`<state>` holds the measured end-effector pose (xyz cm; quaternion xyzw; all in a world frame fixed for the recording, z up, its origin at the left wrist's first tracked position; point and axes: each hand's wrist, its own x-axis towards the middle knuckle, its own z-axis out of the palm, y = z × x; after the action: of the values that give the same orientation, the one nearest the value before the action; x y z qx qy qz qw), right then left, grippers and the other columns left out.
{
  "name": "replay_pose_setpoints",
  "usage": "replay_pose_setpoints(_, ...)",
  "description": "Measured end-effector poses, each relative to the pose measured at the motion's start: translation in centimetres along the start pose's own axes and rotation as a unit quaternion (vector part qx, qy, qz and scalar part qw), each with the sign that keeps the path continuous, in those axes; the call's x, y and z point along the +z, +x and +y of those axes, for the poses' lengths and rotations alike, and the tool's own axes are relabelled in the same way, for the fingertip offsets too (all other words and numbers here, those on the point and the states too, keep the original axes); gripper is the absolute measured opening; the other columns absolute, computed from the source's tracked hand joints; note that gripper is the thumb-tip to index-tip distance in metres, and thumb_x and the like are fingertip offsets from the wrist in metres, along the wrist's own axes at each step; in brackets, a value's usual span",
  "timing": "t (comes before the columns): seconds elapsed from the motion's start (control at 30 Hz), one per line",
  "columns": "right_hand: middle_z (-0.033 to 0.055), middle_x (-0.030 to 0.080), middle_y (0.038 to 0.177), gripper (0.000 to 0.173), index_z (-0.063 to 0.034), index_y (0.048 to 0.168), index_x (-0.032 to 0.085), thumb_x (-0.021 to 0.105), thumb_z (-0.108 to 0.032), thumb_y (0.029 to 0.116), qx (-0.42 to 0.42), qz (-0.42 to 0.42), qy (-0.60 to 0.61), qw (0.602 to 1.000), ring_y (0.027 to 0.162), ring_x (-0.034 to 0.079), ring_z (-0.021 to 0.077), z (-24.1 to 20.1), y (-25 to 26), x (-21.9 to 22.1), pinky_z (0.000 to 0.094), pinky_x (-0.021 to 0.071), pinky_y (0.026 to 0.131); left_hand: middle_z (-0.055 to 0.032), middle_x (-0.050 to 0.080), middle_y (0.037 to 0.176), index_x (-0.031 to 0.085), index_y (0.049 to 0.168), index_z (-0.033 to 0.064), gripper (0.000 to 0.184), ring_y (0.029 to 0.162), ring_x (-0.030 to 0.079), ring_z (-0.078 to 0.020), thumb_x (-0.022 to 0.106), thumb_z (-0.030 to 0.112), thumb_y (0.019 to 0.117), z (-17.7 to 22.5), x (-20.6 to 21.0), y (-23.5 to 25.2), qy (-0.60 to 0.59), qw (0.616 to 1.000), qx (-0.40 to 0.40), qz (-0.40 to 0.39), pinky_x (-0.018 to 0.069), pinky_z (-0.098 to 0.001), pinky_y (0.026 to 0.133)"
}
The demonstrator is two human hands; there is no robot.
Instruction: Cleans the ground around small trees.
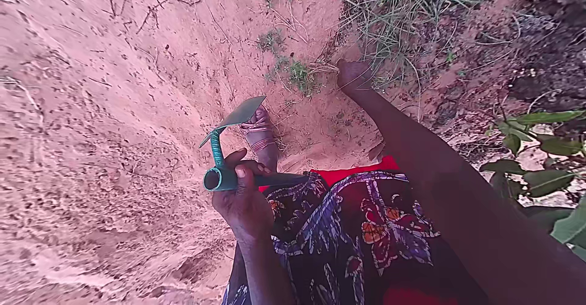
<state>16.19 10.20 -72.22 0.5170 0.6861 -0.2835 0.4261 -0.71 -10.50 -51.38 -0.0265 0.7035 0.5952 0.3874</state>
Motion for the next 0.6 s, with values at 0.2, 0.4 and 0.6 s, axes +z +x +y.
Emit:
replay_pose_setpoints(0.2, 0.0233, 0.072, 0.099, 0.025, -0.0022, 0.121, 0.065, 0.054, -0.009, 0.0993, -0.168, -0.107, -0.047, 0.979, 0.099, 0.068, 0.0434, -1.1, -8.3, 3.1, 0.0640, 0.0391, 0.099, 0.0052, 0.068, 0.069, 0.062, 0.109, 0.0102, 0.018, 0.063, 0.068, -0.0087, 0.045, 0.011, 0.1033, 0.1, 0.4, 0.1, 0.004, 1.000, -0.001, 0.007, 0.0603, -0.0267, 0.064)
replay_pose_setpoints(0.4, 0.0293, 0.068, 0.113, 0.026, 0.0057, 0.127, 0.057, 0.053, 0.000, 0.1012, -0.078, -0.086, -0.033, 0.993, 0.108, 0.067, 0.0485, 2.5, -9.1, 8.2, 0.0599, 0.0517, 0.091, 0.0046, 0.069, 0.070, 0.062, 0.108, 0.0105, 0.017, 0.064, 0.067, -0.0086, 0.046, 0.012, 0.1033, 0.1, 0.8, 0.2, 0.007, 1.000, 0.003, 0.003, 0.0601, -0.0267, 0.066)
replay_pose_setpoints(0.6, 0.0305, 0.063, 0.131, 0.033, 0.0085, 0.131, 0.061, 0.043, 0.007, 0.1027, -0.074, 0.053, -0.121, 0.989, 0.128, 0.057, 0.0481, 6.1, -2.6, 4.3, 0.0622, 0.0394, 0.108, 0.0049, 0.069, 0.069, 0.062, 0.107, 0.0104, 0.017, 0.063, 0.068, -0.0085, 0.045, 0.010, 0.1032, -0.3, 0.5, -0.2, 0.024, 1.000, -0.005, -0.001, 0.0604, -0.0266, 0.064)
